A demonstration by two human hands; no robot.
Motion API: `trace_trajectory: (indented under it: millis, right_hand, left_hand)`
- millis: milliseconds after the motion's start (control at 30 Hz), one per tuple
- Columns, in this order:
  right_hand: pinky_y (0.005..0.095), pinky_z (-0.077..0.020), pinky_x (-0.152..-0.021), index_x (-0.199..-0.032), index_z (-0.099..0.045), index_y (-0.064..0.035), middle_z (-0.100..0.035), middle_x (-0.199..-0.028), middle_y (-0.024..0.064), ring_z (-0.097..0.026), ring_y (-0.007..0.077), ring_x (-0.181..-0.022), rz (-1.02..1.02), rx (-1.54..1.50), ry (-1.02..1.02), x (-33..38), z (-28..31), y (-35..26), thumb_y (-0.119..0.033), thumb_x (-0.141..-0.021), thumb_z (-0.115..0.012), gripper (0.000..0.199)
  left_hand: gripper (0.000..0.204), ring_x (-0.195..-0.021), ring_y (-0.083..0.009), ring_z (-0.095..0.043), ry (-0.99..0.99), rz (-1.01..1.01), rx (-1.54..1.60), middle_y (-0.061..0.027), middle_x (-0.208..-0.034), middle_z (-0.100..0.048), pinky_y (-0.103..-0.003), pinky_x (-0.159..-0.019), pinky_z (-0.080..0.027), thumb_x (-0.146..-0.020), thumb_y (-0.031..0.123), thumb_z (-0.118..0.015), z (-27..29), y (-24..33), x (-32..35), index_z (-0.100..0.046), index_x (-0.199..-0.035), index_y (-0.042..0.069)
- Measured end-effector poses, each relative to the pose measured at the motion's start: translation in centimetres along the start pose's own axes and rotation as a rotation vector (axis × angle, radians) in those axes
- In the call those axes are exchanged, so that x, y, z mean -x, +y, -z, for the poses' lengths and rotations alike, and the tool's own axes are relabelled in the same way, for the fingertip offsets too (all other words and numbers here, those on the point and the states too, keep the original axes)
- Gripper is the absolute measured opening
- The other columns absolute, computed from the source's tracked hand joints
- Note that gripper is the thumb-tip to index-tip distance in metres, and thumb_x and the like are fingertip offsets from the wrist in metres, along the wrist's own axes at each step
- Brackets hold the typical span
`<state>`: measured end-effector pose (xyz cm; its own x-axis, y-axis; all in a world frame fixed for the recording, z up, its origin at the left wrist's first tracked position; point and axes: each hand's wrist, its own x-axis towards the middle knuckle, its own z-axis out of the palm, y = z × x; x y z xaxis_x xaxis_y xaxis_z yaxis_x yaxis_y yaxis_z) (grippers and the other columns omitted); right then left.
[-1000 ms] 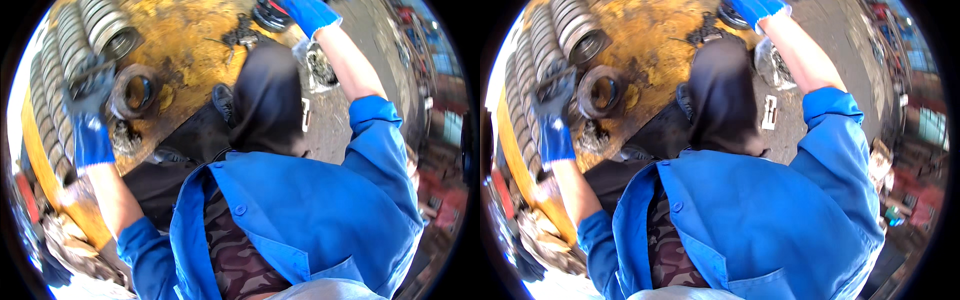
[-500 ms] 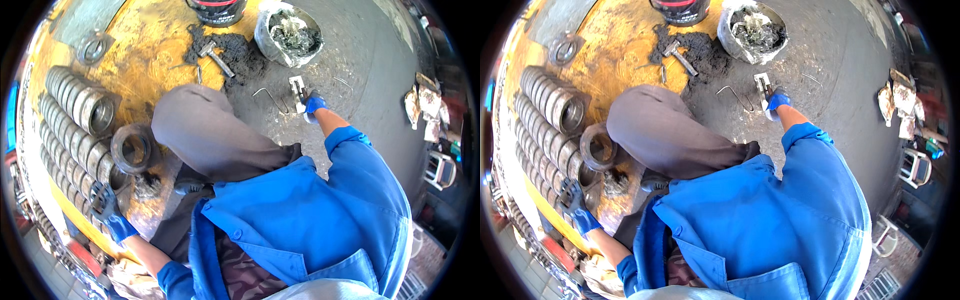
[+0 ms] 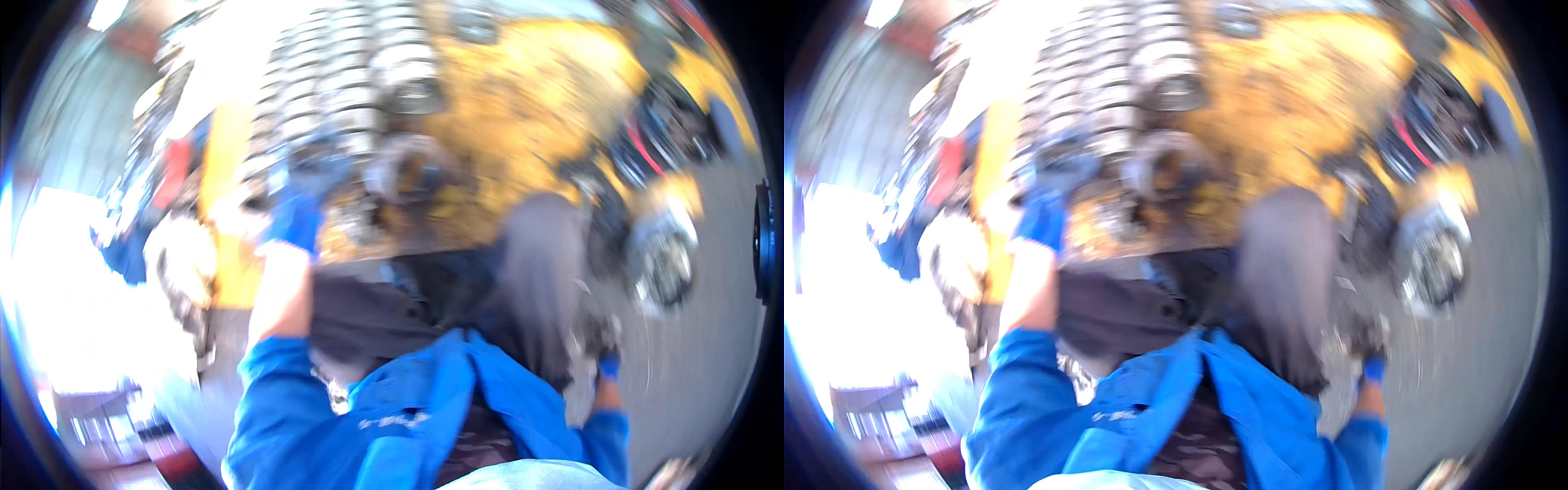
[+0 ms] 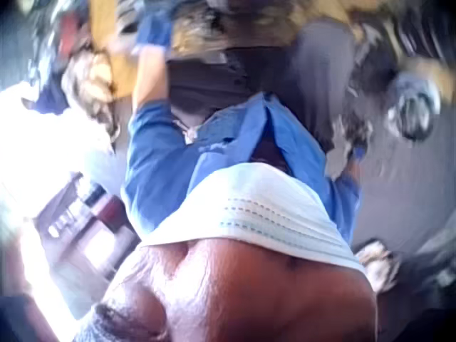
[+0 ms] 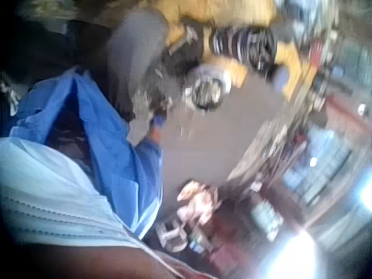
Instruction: The person sits on the floor and cleans cylindrical metal parts using a rag and a hammer. They wipe the interior and exterior of the parts, occasionally tapping them with the hammer to dislodge debris, and then place the cleaned parts into a row.
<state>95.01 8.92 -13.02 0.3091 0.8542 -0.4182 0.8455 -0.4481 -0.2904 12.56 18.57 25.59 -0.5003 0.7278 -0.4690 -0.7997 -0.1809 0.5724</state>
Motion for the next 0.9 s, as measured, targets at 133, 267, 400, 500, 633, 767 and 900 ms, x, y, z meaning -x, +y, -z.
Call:
trace_trajectory:
  millis: [133,267,400,500,633,767,900]
  right_hand:
    - [0.0365,-0.0429,-0.093,-0.142,-0.047,-0.0079,-0.054,-0.131,0.0131,-0.053,0.0252,-0.115,0.016,-0.033,0.022,-1.8,2.1,-7.0,-0.031,-0.094,-0.061,0.055]
    - [0.0346,-0.0428,-0.088,-0.142,-0.047,-0.0078,-0.055,-0.125,0.0113,-0.053,0.0231,-0.108,0.162,-0.059,0.002,-2.7,3.4,-15.9,-0.031,-0.094,-0.061,0.055]
    - [0.0327,-0.0428,-0.082,-0.141,-0.047,-0.0077,-0.056,-0.118,0.0095,-0.053,0.0211,-0.101,0.304,-0.119,-0.005,-1.7,6.7,-24.4,-0.030,-0.094,-0.062,0.054]
    - [0.0312,-0.0427,-0.078,-0.141,-0.047,-0.0076,-0.056,-0.113,0.0081,-0.053,0.0196,-0.096,0.404,-0.186,-0.012,-0.9,10.1,-29.6,-0.030,-0.094,-0.062,0.054]
    - [0.0293,-0.0426,-0.073,-0.140,-0.048,-0.0074,-0.057,-0.107,0.0063,-0.054,0.0175,-0.090,0.539,-0.296,-0.016,0.2,15.8,-36.3,-0.029,-0.094,-0.062,0.053]
    - [0.0273,-0.0426,-0.067,-0.140,-0.048,-0.0073,-0.058,-0.101,0.0045,-0.054,0.0155,-0.083,0.663,-0.422,-0.011,2.8,23.0,-41.7,-0.029,-0.094,-0.062,0.052]
    - [0.0254,-0.0425,-0.062,-0.139,-0.048,-0.0072,-0.059,-0.094,0.0027,-0.054,0.0135,-0.076,0.820,-0.524,-0.081,7.3,29.8,-49.7,-0.028,-0.094,-0.063,0.052]
  left_hand:
    - [0.061,-0.102,-0.0333,-0.062,-0.081,0.101,0.269,-0.0137,-0.107,-0.068,-0.052,-0.094,-0.046,-0.092,0.063,-0.048,-5.2,-0.4,0.4,-0.065,-0.106,0.006]
    - [0.053,-0.096,-0.0324,-0.064,-0.019,0.101,0.355,-0.0128,-0.103,-0.070,-0.051,-0.089,-0.049,-0.093,0.060,-0.049,-6.8,1.9,4.1,-0.065,-0.100,0.010]
    - [0.050,-0.100,-0.0291,-0.062,-0.094,0.162,0.492,-0.0094,-0.112,-0.067,-0.050,-0.092,-0.047,-0.091,0.059,-0.057,-4.1,1.7,2.6,-0.060,-0.113,0.014]
    - [0.048,-0.099,-0.0289,-0.060,-0.044,0.131,0.483,-0.0067,-0.106,-0.067,-0.050,-0.089,-0.047,-0.089,0.061,-0.059,-3.8,1.2,1.6,-0.063,-0.104,0.016]
    - [0.045,-0.094,-0.0280,-0.060,-0.183,0.120,0.480,-0.0063,-0.102,-0.067,-0.049,-0.088,-0.047,-0.088,0.061,-0.060,-2.7,2.2,1.1,-0.064,-0.095,0.017]
    - [0.044,-0.089,-0.0307,-0.063,-0.107,0.060,0.606,-0.0109,-0.093,-0.068,-0.046,-0.082,-0.053,-0.088,0.054,-0.063,-3.3,2.5,1.5,-0.063,-0.097,0.011]
    - [0.042,-0.088,-0.0319,-0.063,-0.243,0.027,0.608,-0.0120,-0.092,-0.067,-0.048,-0.081,-0.053,-0.088,0.052,-0.063,-0.2,3.6,-0.5,-0.063,-0.095,0.010]
